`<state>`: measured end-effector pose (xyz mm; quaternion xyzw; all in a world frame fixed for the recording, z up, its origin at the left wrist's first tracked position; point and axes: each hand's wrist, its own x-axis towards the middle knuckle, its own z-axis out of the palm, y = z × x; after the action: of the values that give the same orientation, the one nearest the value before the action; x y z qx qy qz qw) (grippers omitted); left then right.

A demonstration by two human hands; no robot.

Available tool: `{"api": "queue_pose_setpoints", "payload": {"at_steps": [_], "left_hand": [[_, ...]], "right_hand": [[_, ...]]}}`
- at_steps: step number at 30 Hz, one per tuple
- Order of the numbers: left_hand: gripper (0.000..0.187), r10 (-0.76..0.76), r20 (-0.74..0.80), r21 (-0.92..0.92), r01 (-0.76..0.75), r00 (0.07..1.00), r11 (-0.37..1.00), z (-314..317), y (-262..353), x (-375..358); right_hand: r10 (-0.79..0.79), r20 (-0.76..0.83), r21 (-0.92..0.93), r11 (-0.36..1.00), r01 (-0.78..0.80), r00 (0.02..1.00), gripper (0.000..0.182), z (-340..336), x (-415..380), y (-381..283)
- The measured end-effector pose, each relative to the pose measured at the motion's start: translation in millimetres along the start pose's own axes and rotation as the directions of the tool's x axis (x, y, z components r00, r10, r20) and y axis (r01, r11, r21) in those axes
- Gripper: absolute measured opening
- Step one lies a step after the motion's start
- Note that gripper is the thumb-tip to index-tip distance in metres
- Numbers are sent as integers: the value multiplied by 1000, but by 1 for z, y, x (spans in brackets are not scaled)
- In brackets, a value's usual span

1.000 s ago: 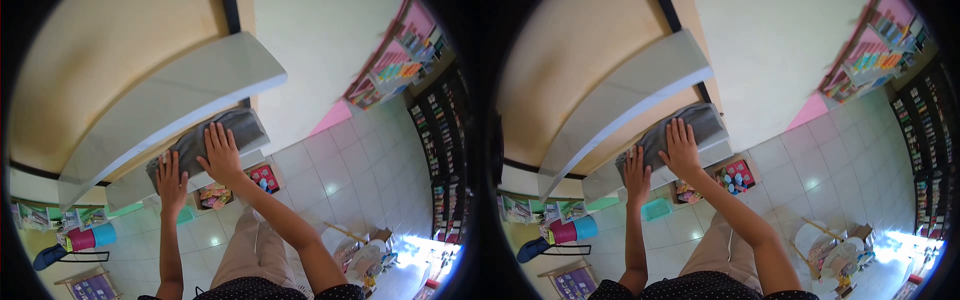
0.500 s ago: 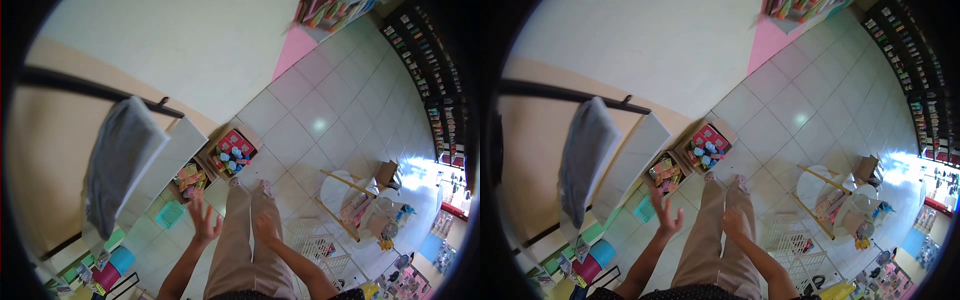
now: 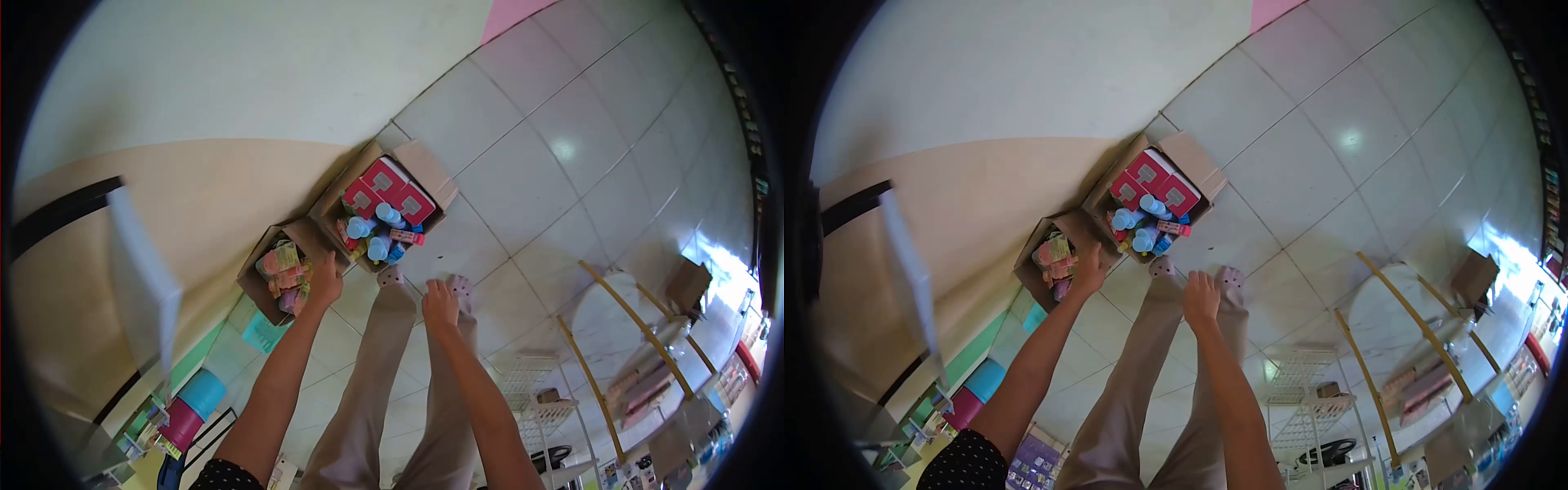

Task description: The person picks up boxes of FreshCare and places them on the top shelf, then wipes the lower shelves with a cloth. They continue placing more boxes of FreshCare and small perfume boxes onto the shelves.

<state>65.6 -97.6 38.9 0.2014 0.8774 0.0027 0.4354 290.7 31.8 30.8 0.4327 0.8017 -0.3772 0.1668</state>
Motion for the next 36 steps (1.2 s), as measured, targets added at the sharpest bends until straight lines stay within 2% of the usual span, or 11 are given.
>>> {"api": "queue_pose_setpoints", "payload": {"at_steps": [2,7,10,12,14,18,26,30,33,35,36], "left_hand": [[54,351,-139,437,-261,926,861,13,-7,32],[51,514,-31,750,-320,857,579,35,-25,113],[45,529,85,707,-425,844,565,34,-27,119],[42,553,89,732,-430,829,528,40,-36,126],[50,693,75,700,-533,717,475,49,-45,136],[46,634,138,649,-553,761,522,46,-43,133],[41,709,193,664,-623,678,415,36,-47,139],[45,629,297,566,-663,718,490,7,-25,117],[45,572,124,461,-557,811,690,5,-29,87],[39,493,-264,32,-504,829,863,15,-28,61],[39,496,-266,37,-505,827,862,23,-27,49]], "right_hand": [[-199,-208,-246,958,146,958,26,26,36,-1],[-384,-182,-507,825,248,905,37,57,102,-7],[-222,-126,-445,884,145,967,39,75,119,-6],[-273,-191,-455,876,162,943,33,76,125,-7],[-230,-81,-446,879,171,970,32,78,132,-6],[-280,-8,-342,903,261,960,26,77,140,2],[-180,-43,346,920,184,983,29,55,117,29],[-149,-5,255,956,145,989,32,53,112,28],[-173,-81,148,972,184,981,33,55,117,27],[-213,-294,161,950,268,932,31,59,128,25],[-214,-299,162,949,270,930,31,62,133,25]]}}
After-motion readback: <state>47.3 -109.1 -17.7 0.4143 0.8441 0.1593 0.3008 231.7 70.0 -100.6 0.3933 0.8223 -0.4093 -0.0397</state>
